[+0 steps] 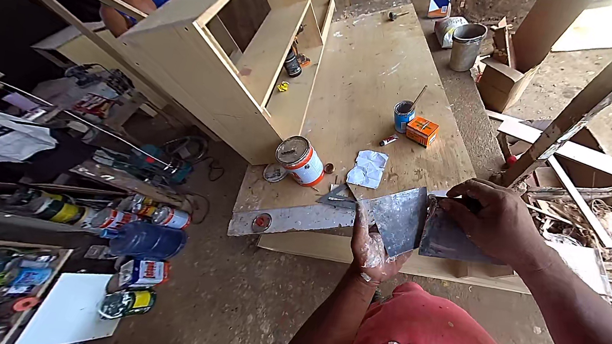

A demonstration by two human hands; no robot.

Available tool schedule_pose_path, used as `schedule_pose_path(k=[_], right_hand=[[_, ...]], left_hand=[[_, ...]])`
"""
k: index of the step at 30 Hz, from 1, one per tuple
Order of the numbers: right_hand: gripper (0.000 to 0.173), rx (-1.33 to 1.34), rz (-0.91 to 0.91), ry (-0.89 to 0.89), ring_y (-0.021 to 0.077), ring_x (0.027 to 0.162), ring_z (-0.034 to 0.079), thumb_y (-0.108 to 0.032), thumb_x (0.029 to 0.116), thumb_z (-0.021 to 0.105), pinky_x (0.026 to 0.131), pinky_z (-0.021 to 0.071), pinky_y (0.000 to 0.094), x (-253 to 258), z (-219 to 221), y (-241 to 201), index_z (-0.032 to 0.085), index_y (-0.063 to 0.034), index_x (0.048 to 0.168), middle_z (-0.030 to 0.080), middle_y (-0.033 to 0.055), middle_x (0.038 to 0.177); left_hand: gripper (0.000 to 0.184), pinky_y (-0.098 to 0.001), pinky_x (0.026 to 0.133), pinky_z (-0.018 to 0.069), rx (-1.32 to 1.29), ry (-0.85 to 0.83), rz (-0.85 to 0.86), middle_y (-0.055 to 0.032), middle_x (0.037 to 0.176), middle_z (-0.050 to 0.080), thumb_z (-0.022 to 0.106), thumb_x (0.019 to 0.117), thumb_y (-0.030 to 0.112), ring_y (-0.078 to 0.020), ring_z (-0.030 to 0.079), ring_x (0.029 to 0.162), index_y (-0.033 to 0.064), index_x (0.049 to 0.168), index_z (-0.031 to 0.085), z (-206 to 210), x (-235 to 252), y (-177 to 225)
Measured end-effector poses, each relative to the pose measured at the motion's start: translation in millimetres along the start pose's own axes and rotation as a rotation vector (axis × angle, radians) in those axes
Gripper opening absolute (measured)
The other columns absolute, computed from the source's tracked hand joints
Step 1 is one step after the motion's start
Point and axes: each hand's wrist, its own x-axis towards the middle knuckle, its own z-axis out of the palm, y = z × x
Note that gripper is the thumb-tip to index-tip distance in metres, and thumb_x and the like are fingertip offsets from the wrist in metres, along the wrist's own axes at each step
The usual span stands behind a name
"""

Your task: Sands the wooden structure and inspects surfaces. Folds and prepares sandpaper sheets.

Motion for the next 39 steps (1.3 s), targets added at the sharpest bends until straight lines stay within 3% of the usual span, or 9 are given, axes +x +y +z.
schedule_pose_path(k=[2, 4, 9, 14, 20, 24, 27, 29, 39], right_hand=[[0.022, -0.049, 0.051, -0.001, 0.0159, 0.067, 0.062, -0.04, 0.0947, 0.066, 0.057, 0.0498, 0.0475, -1, 1, -2, 0.072, -0.0191, 0.092, 0.065, -0.0032, 0.081], [0.022, -0.076, 0.112, -0.023, 0.0169, 0.066, 0.061, -0.039, 0.0953, 0.066, 0.057, 0.0485, 0.0476, 0, 0, -4, 0.068, -0.019, 0.088, 0.062, -0.0031, 0.076], [0.023, -0.095, 0.221, -0.101, 0.019, 0.059, 0.06, -0.04, 0.0964, 0.068, 0.054, 0.046, 0.049, 3, -2, -9, 0.066, -0.0195, 0.085, 0.059, -0.0021, 0.064], [0.025, -0.139, 0.171, -0.103, 0.019, 0.058, 0.06, -0.041, 0.0959, 0.068, 0.052, 0.0456, 0.0481, 8, -1, -11, 0.066, -0.0196, 0.084, 0.059, -0.0021, 0.063], [0.023, -0.201, 0.054, -0.119, 0.0208, 0.058, 0.061, -0.039, 0.0955, 0.065, 0.051, 0.0445, 0.0483, 13, 1, -16, 0.066, -0.0199, 0.083, 0.059, -0.0017, 0.063], [0.023, -0.186, -0.082, -0.101, 0.0191, 0.058, 0.06, -0.039, 0.0931, 0.065, 0.05, 0.0439, 0.0459, 15, 7, -30, 0.066, -0.0197, 0.081, 0.059, -0.0027, 0.064], [0.026, -0.181, -0.179, -0.071, 0.0182, 0.056, 0.059, -0.04, 0.0923, 0.064, 0.047, 0.0415, 0.0432, 19, 8, -37, 0.064, -0.0188, 0.077, 0.057, -0.0028, 0.063], [0.025, -0.168, -0.22, -0.073, 0.0172, 0.055, 0.059, -0.039, 0.0914, 0.064, 0.047, 0.0417, 0.0426, 21, 10, -37, 0.064, -0.0187, 0.077, 0.058, -0.0031, 0.063], [0.028, -0.075, -0.3, -0.05, 0.0176, 0.057, 0.06, -0.041, 0.0918, 0.062, 0.049, 0.0439, 0.0434, 30, 27, -31, 0.066, -0.0166, 0.078, 0.059, -0.002, 0.064]], left_hand=[[0.089, -0.0462, 0.087, 0.0584, 0.107, 0.079, 0.018, -0.0142, 0.119, 0.069, 0.055, 0.0776, 0.086, -0.0272, 0.068, 0.109, 0.0152, 0.131, 0.059, 10, 0, -7], [0.084, -0.0437, 0.093, 0.0569, 0.239, 0.094, 0.063, -0.0115, 0.122, 0.068, 0.046, 0.0866, 0.083, -0.0234, 0.067, 0.113, 0.0142, 0.135, 0.055, 15, -1, -15], [0.103, -0.0405, 0.098, 0.0553, 0.453, 0.145, 0.143, -0.006, 0.126, 0.065, 0.051, 0.0783, 0.089, -0.0162, 0.064, 0.117, 0.0093, 0.143, 0.041, 9, -2, -28], [0.104, -0.0406, 0.1, 0.0541, 0.538, 0.152, 0.143, -0.0069, 0.132, 0.061, 0.045, 0.084, 0.086, -0.0153, 0.062, 0.121, 0.0057, 0.148, 0.034, 8, -4, -26], [0.087, -0.0392, 0.103, 0.0526, 0.587, 0.118, 0.113, -0.0064, 0.132, 0.061, 0.033, 0.0962, 0.076, -0.0138, 0.06, 0.122, 0.0048, 0.147, 0.037, 7, -7, -21], [0.078, -0.0413, 0.103, 0.0532, 0.514, 0.103, 0.021, -0.0102, 0.134, 0.061, 0.017, 0.103, 0.064, -0.0171, 0.061, 0.123, 0.0046, 0.15, 0.035, 14, -10, -25], [0.08, -0.039, 0.105, 0.0514, 0.516, 0.051, -0.002, -0.0093, 0.137, 0.058, 0.023, 0.102, 0.066, -0.0153, 0.059, 0.126, 0.0038, 0.151, 0.032, 11, -11, -20], [0.076, -0.0389, 0.107, 0.0505, 0.546, 0.042, -0.045, -0.0097, 0.139, 0.056, 0.018, 0.1046, 0.061, -0.0154, 0.058, 0.127, 0.0031, 0.153, 0.029, 11, -13, -15], [0.069, -0.0418, 0.095, 0.0576, 0.514, 0.073, -0.065, -0.0093, 0.134, 0.06, 0.011, 0.106, 0.055, -0.0198, 0.063, 0.12, 0.0075, 0.151, 0.031, 13, -11, -4]])
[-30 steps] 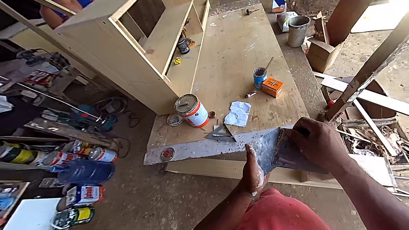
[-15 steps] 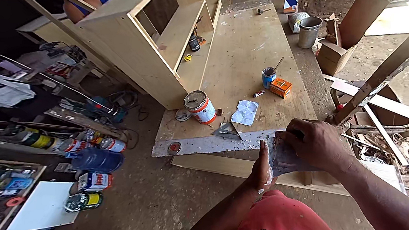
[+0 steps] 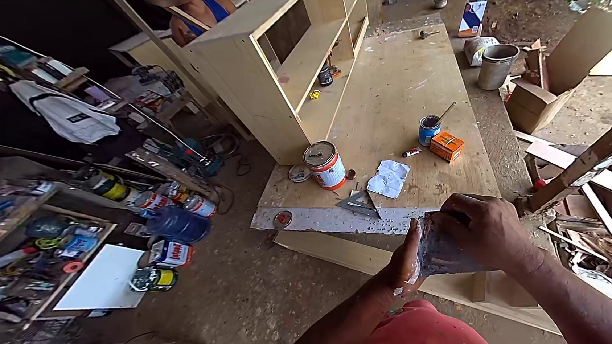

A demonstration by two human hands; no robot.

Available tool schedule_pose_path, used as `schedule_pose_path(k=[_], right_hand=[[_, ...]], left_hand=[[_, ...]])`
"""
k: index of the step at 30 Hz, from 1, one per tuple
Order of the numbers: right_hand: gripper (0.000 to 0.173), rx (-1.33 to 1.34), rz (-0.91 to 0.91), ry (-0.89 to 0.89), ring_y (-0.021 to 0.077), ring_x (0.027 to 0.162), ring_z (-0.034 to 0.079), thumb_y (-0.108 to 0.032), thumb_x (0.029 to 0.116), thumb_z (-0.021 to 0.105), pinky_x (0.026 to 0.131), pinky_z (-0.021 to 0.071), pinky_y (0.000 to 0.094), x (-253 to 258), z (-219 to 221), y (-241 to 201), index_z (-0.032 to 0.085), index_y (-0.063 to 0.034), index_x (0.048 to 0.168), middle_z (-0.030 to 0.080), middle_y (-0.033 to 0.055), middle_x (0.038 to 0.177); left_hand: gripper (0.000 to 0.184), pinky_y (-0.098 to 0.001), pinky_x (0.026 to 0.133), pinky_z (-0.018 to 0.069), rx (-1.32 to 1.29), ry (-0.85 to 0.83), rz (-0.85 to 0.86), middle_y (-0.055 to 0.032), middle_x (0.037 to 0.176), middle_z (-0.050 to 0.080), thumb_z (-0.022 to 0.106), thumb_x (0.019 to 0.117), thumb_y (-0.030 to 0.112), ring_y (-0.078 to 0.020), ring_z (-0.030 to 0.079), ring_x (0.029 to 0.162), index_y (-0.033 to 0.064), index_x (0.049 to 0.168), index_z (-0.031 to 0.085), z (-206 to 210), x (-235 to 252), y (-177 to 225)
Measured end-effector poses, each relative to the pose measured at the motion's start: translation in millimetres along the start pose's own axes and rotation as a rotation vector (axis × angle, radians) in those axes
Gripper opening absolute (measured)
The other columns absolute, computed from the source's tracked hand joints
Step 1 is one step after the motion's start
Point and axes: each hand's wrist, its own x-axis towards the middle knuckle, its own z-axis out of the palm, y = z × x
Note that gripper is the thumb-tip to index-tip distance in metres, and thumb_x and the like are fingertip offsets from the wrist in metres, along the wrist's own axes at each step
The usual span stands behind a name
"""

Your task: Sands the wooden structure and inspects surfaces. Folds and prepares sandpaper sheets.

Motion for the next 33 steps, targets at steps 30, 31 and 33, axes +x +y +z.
schedule_pose_path(k=[30, 31, 33], right_hand=[[0.035, 0.16, -0.016, -0.087, 0.0132, 0.062, 0.062, -0.047, 0.0955, 0.056, 0.054, 0.047, 0.0422, 21, 26, 22, 0.069, -0.0179, 0.083, 0.062, -0.0037, 0.067], [0.035, 0.16, -0.019, -0.094, 0.0131, 0.062, 0.062, -0.047, 0.0959, 0.056, 0.055, 0.0469, 0.042, 22, 27, 22, 0.069, -0.0179, 0.083, 0.062, -0.0038, 0.067], [0.035, 0.165, -0.023, -0.105, 0.0133, 0.062, 0.061, -0.047, 0.0959, 0.056, 0.054, 0.0466, 0.0415, 24, 28, 23, 0.069, -0.0176, 0.083, 0.061, -0.0036, 0.067]], left_hand=[[0.066, -0.042, 0.087, 0.0599, -0.072, -0.019, -0.046, -0.0083, 0.125, 0.066, 0.008, 0.1057, 0.056, -0.0225, 0.067, 0.112, 0.0139, 0.144, 0.043, -13, 20, 9], [0.067, -0.042, 0.086, 0.06, -0.069, -0.017, -0.045, -0.0082, 0.125, 0.066, 0.008, 0.1056, 0.057, -0.0226, 0.067, 0.112, 0.0142, 0.143, 0.043, -14, 20, 9], [0.068, -0.0435, 0.087, 0.06, -0.067, -0.021, -0.048, -0.0092, 0.126, 0.066, 0.01, 0.1051, 0.059, -0.0238, 0.067, 0.113, 0.0138, 0.144, 0.043, -17, 21, 9]])
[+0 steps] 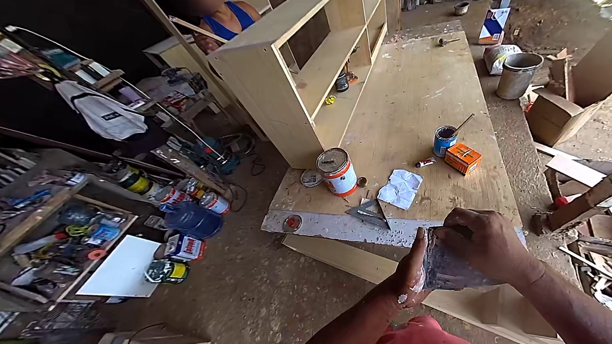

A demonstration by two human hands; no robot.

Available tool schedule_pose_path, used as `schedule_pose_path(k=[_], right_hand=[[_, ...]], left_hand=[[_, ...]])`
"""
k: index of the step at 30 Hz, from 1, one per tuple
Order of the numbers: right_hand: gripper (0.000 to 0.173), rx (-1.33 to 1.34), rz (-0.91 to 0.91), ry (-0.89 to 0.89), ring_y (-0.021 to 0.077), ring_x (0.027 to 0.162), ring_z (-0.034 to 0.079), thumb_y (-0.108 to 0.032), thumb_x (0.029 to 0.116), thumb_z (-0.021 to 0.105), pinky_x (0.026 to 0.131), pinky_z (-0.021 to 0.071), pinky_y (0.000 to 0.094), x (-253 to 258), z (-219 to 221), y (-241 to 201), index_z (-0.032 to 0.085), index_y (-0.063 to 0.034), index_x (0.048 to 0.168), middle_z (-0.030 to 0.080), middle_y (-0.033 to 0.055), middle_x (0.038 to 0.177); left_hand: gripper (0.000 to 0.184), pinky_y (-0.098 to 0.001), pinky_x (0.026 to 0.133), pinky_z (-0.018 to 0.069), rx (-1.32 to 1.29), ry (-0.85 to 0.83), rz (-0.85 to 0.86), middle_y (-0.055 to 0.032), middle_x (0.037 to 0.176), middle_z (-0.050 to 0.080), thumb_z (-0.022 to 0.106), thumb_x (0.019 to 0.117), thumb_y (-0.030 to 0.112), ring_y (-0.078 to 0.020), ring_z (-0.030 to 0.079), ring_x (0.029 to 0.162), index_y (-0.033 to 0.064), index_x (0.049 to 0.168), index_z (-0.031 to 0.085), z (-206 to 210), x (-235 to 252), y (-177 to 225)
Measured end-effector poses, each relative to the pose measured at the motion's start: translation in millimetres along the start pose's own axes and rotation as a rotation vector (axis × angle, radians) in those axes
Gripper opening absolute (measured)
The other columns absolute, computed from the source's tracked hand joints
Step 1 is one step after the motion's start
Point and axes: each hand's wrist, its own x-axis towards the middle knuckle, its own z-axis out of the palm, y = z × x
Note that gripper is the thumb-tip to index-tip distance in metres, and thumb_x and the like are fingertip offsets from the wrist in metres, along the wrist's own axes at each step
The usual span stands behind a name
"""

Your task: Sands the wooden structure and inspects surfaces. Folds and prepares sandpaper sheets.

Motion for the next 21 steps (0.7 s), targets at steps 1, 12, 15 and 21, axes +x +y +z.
schedule_pose_path(k=[1, 12, 15, 21], right_hand=[[0.035, 0.006, -0.003, -0.007, 0.0134, 0.062, 0.061, -0.047, 0.0958, 0.056, 0.054, 0.0466, 0.0414, 1, 0, 0, 0.068, -0.0174, 0.083, 0.061, -0.0033, 0.067], [0.037, 0.042, -0.036, -0.028, 0.0148, 0.058, 0.06, -0.049, 0.0948, 0.056, 0.05, 0.0464, 0.0413, 14, 20, 0, 0.067, -0.0164, 0.082, 0.06, -0.002, 0.064], [0.038, 0.022, -0.047, -0.034, 0.0164, 0.057, 0.061, -0.05, 0.0945, 0.055, 0.049, 0.0464, 0.0425, 17, 25, -5, 0.066, -0.0159, 0.081, 0.06, -0.0009, 0.064], [0.037, 0.224, -0.102, -0.021, 0.0079, 0.062, 0.061, -0.051, 0.0965, 0.06, 0.056, 0.0502, 0.0339, 14, 39, 14, 0.07, -0.0172, 0.084, 0.065, -0.0045, 0.071]], left_hand=[[0.068, -0.0435, 0.087, 0.0601, 0.004, 0.003, -0.001, -0.0089, 0.126, 0.066, 0.01, 0.1049, 0.059, -0.0238, 0.067, 0.113, 0.0139, 0.144, 0.043, -1, 0, 0], [0.074, -0.0434, 0.086, 0.0606, -0.004, 0.023, -0.012, -0.0082, 0.125, 0.068, 0.012, 0.1027, 0.066, -0.0242, 0.068, 0.111, 0.014, 0.143, 0.046, -13, -1, 3], [0.075, -0.0441, 0.08, 0.0614, -0.045, 0.03, -0.025, -0.0091, 0.123, 0.068, 0.013, 0.1009, 0.07, -0.026, 0.069, 0.109, 0.0159, 0.139, 0.048, -18, 0, 0], [0.076, -0.0428, 0.089, 0.0593, -0.048, 0.041, -0.059, -0.0074, 0.125, 0.068, 0.012, 0.1008, 0.071, -0.0234, 0.067, 0.113, 0.0165, 0.141, 0.048, -30, -1, -4]])
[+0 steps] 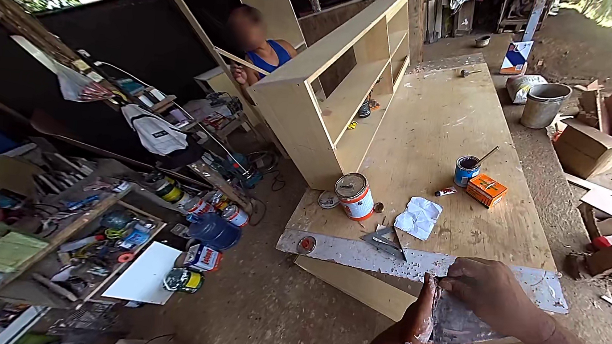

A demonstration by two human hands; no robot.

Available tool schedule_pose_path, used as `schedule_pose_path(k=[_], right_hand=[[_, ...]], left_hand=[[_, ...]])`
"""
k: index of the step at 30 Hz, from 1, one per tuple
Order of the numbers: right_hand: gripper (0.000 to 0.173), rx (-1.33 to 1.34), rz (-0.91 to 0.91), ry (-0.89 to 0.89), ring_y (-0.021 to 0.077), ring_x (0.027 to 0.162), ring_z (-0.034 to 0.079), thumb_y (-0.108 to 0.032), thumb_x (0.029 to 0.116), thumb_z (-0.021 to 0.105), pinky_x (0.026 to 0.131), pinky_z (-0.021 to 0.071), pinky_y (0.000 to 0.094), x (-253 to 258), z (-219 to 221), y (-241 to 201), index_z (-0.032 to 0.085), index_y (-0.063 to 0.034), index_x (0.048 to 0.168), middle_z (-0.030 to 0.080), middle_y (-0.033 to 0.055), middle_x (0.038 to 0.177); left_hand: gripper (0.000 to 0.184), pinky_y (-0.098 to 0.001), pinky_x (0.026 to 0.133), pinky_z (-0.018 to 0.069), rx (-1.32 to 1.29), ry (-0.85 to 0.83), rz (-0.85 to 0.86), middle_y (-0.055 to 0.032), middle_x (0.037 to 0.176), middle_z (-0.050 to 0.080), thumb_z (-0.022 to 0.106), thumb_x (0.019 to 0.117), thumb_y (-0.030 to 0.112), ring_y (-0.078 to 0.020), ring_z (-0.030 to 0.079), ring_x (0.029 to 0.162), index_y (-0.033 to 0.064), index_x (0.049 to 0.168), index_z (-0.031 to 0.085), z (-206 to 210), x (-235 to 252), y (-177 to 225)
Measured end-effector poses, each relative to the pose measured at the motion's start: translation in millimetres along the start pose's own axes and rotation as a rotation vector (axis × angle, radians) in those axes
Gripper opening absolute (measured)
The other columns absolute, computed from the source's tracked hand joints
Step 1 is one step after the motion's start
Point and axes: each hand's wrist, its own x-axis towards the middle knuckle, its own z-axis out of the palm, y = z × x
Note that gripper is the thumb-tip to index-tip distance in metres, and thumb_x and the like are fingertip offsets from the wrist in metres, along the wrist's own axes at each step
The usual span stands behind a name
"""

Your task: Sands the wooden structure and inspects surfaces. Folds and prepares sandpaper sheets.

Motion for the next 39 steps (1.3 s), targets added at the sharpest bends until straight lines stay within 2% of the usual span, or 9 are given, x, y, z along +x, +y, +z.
schedule_pose_path(k=[4, 7, 10, 13, 17, 25, 29, 34, 39], right_hand=[[0.029, 0.403, -0.13, 0.046, 0.0036, 0.07, 0.061, -0.036, 0.0997, 0.066, 0.064, 0.0535, 0.022, -8, 4, 8, 0.07, -0.0093, 0.091, 0.065, -0.0008, 0.079], [0.026, 0.472, -0.106, 0.11, 0.0021, 0.071, 0.061, -0.034, 0.1005, 0.066, 0.064, 0.0528, 0.0189, -18, -3, 7, 0.069, -0.0099, 0.092, 0.065, -0.0019, 0.08], [0.02, 0.462, 0.025, 0.18, -0.0005, 0.074, 0.064, -0.033, 0.0995, 0.066, 0.067, 0.0555, 0.0161, -39, -13, 12, 0.071, -0.0138, 0.096, 0.069, -0.0057, 0.086], [0.017, 0.452, 0.163, 0.25, -0.0019, 0.071, 0.064, -0.031, 0.0986, 0.066, 0.065, 0.0549, 0.0149, -63, -17, 18, 0.071, -0.0154, 0.095, 0.07, -0.0088, 0.083], [0.015, 0.435, 0.277, 0.277, -0.0037, 0.071, 0.064, -0.025, 0.0996, 0.064, 0.066, 0.0552, 0.0153, -86, -17, 19, 0.071, -0.0129, 0.096, 0.07, -0.0098, 0.083], [0.023, 0.322, 0.282, 0.307, -0.0038, 0.078, 0.066, -0.023, 0.1009, 0.061, 0.074, 0.0564, 0.0163, -106, -21, 12, 0.072, -0.0037, 0.096, 0.072, -0.0027, 0.087], [0.029, 0.116, 0.367, 0.297, 0.0041, 0.074, 0.068, -0.033, 0.0972, 0.065, 0.07, 0.0583, 0.0283, -117, -24, 7, 0.075, -0.0062, 0.098, 0.074, 0.0017, 0.085], [0.035, -0.177, 0.535, 0.274, 0.0258, 0.061, 0.067, -0.042, 0.092, 0.066, 0.055, 0.0526, 0.055, -126, -25, -13, 0.071, -0.0084, 0.098, 0.069, 0.0072, 0.071], [0.035, -0.242, 0.459, 0.335, 0.0224, 0.064, 0.068, -0.044, 0.092, 0.064, 0.055, 0.0529, 0.0496, -132, -22, -20, 0.072, -0.0108, 0.085, 0.069, 0.0052, 0.072]], left_hand=[[0.096, -0.0369, 0.085, 0.0603, -0.044, 0.018, -0.034, -0.0041, 0.115, 0.073, 0.021, 0.0843, 0.091, -0.0174, 0.071, 0.106, 0.0163, 0.129, 0.062, -1, -3, -4], [0.081, -0.0365, 0.093, 0.0573, -0.108, 0.079, -0.028, -0.0038, 0.116, 0.072, 0.019, 0.0964, 0.078, -0.0156, 0.068, 0.109, 0.0169, 0.129, 0.06, -4, -4, 0], [0.069, -0.0391, 0.086, 0.0603, -0.25, 0.024, 0.029, -0.01, 0.115, 0.073, 0.035, 0.0979, 0.073, -0.023, 0.072, 0.104, 0.0162, 0.124, 0.064, -13, -6, 3], [0.076, -0.0488, 0.095, 0.0556, -0.356, -0.125, 0.065, -0.0198, 0.131, 0.066, 0.049, 0.0916, 0.073, -0.0349, 0.064, 0.12, 0.0117, 0.133, 0.064, -30, 0, -2], [0.098, -0.0589, 0.1, 0.0498, -0.38, -0.178, -0.002, -0.0224, 0.144, 0.056, 0.045, 0.0812, 0.086, -0.0422, 0.053, 0.133, 0.015, 0.148, 0.052, -40, 7, -11], [0.108, -0.042, 0.09, 0.057, -0.151, -0.173, -0.065, -0.0165, 0.134, 0.065, 0.037, 0.0764, 0.095, -0.0296, 0.066, 0.116, 0.0097, 0.139, 0.058, -19, 13, -18], [0.093, -0.0412, 0.087, 0.06, -0.134, 0.0, -0.051, -0.0121, 0.117, 0.073, 0.037, 0.0844, 0.089, -0.0257, 0.071, 0.107, 0.011, 0.128, 0.062, 0, 2, -23], [0.096, -0.0383, 0.097, 0.0563, 0.058, 0.112, -0.068, -0.0057, 0.123, 0.069, 0.028, 0.0905, 0.084, -0.0157, 0.067, 0.113, 0.005, 0.143, 0.042, 21, -8, -40], [0.084, -0.034, 0.104, 0.0521, 0.238, 0.011, -0.095, -0.0052, 0.13, 0.065, 0.013, 0.1018, 0.067, -0.0097, 0.063, 0.12, 0.0005, 0.146, 0.039, 40, -15, -50]])
